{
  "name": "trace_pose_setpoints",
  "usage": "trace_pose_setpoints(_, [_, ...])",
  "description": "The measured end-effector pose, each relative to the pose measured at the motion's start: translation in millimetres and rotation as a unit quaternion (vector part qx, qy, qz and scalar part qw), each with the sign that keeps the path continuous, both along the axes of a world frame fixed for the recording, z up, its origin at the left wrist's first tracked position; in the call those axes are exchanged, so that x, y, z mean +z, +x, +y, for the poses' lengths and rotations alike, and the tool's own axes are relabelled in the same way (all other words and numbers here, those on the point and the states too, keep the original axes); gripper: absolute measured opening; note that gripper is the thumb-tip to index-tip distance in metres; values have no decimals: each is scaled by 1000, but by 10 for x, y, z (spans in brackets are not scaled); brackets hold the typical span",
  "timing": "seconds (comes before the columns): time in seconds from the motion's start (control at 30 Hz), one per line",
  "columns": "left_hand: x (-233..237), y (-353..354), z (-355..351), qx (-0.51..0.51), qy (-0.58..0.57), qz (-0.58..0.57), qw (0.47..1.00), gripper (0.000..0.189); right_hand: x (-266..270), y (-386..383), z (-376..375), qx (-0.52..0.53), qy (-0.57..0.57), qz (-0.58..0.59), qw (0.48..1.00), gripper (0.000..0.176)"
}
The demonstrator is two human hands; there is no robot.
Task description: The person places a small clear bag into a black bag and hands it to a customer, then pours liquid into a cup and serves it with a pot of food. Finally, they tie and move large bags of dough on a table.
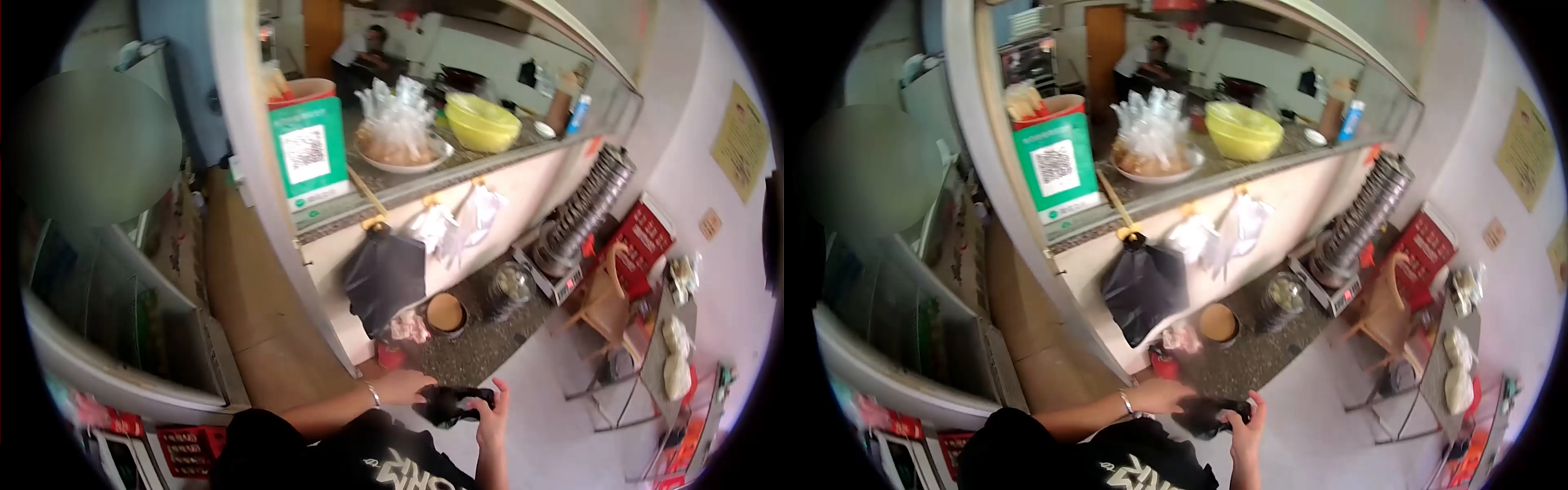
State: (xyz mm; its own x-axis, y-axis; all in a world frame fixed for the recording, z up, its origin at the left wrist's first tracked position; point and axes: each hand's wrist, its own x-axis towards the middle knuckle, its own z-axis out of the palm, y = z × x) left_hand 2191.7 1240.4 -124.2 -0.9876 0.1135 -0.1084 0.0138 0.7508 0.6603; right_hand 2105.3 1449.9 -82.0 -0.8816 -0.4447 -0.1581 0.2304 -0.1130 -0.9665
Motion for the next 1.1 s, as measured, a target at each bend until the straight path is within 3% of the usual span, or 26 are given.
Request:
trace_pose_setpoints(0.03, [327,85,-172,17,1,24,1000,40,19,-36,9,-9,14,1,1000,57])
trace_pose_setpoints(0.07, [652,197,-370,35,74,74,994,38,41,-64,29,-4,5,-9,1000,57])
trace_pose_setpoints(0.13, [1666,533,-768,24,290,30,956,27,3,-139,62,-1,-3,-4,1000,56])
trace_pose_setpoints(0.2, [2405,1012,-1081,82,342,304,885,19,-40,-235,103,-15,-17,-12,1000,56])
trace_pose_setpoints(0.23, [2645,1120,-1207,145,431,440,774,24,-54,-280,124,-9,-19,-9,1000,56])
trace_pose_setpoints(0.27, [2901,1227,-1495,119,386,536,742,10,-69,-317,133,-18,-18,-11,1000,53])
trace_pose_setpoints(0.3, [3134,1275,-1648,269,335,593,681,14,-78,-352,131,-26,-17,-12,999,50])
trace_pose_setpoints(0.37, [3477,1189,-2019,454,155,585,654,16,-64,-382,116,-26,-26,-12,999,48])
trace_pose_setpoints(0.5, [3547,831,-3054,442,68,521,727,19,45,-392,76,-56,-76,-41,995,42])
trace_pose_setpoints(0.57, [3668,750,-2977,464,5,519,718,19,83,-377,84,-32,30,-53,998,41])
trace_pose_setpoints(0.63, [3706,676,-2990,480,-57,507,714,19,-4,-371,96,-38,40,0,998,36])
trace_pose_setpoints(0.7, [3747,601,-3075,435,-13,553,710,19,-293,-439,183,10,131,306,943,35])
trace_pose_setpoints(0.73, [3744,584,-3282,390,100,549,733,16,-253,-411,133,4,130,304,944,35])
trace_pose_setpoints(0.8, [3950,574,-3140,371,91,552,741,15,-78,-335,17,-46,24,-2,999,35])
trace_pose_setpoints(0.97, [4286,579,-2950,339,129,568,739,16,-41,-258,-133,-47,27,-10,998,34])
trace_pose_setpoints(1.03, [4370,597,-2990,346,37,587,731,15,-152,-277,-169,-48,31,-12,998,34])
trace_pose_setpoints(1.07, [4363,571,-3193,339,-116,586,727,16,-213,-294,-163,-43,37,-2,998,34])
trace_pose_setpoints(1.1, [4310,572,-3374,341,-116,584,727,16,-248,-303,-170,-39,43,7,998,33])
